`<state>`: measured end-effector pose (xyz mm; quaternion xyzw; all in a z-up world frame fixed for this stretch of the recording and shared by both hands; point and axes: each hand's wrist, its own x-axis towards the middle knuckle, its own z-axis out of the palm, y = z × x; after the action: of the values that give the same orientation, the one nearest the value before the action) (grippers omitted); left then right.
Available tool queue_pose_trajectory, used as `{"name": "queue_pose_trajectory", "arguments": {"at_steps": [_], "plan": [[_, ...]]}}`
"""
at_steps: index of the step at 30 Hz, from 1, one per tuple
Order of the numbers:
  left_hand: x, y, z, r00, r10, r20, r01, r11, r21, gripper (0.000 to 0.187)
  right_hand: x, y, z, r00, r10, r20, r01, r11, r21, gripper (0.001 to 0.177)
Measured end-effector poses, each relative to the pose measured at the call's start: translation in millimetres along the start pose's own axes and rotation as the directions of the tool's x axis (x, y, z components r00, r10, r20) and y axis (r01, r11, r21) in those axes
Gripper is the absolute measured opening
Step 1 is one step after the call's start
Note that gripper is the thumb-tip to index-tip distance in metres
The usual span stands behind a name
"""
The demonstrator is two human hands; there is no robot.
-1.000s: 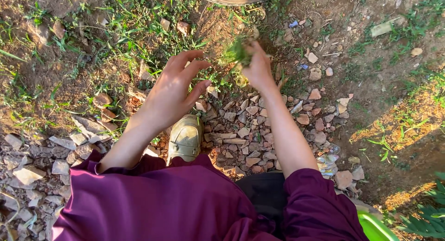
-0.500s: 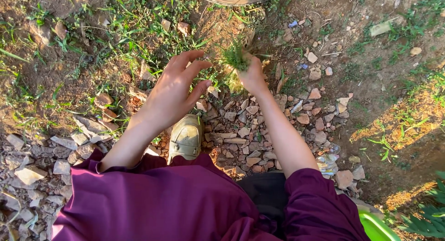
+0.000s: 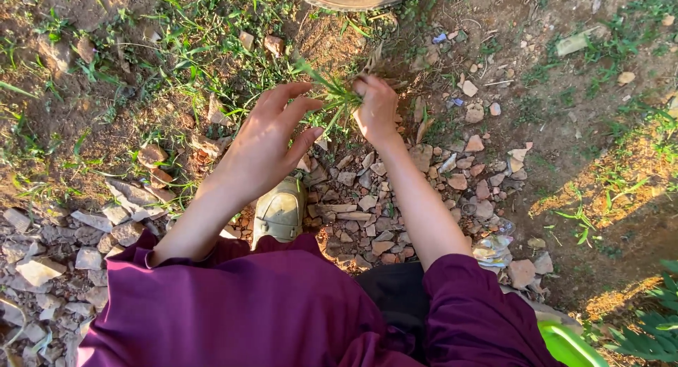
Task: Manually pull weeds from a garden bed filled with small stones and dirt.
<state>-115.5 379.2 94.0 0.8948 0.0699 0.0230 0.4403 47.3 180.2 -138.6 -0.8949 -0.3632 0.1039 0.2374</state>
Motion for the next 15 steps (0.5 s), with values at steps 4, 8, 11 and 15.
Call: {"name": "queue_pose_trajectory", "arguments": {"at_steps": [4,8,11,15], "plan": [[-2.5,-2.0,-2.0,1.0,-0.026,-0.005,0.026,1.0,-0.004,0.034,7.4,30.9,29.2,0.982,-0.113,-0.154,0.078,0.974,-0.214,0.015],[-1.7,-4.1,-8.1,0.999,-0.045,0.014,0.045,0.999,-0.029,0.035,24.8,-11.1,-30.9,0.982,-0.184,-0.047,0.178,0.979,-0.1,0.037],[-1.6,-8.8,-10.0,0.998,-0.068,-0.009,0.068,0.998,-0.019,0.033,33.4,-10.4,-62.7,0.882,0.331,0.336,-0.441,0.831,0.34,0.041],[-1.3,-11.7,-6.0,0.998,-0.059,-0.017,0.059,0.998,-0.003,0.033,37.0,0.2,-78.8,0.921,0.372,0.115,-0.378,0.783,0.494,0.02]]}}
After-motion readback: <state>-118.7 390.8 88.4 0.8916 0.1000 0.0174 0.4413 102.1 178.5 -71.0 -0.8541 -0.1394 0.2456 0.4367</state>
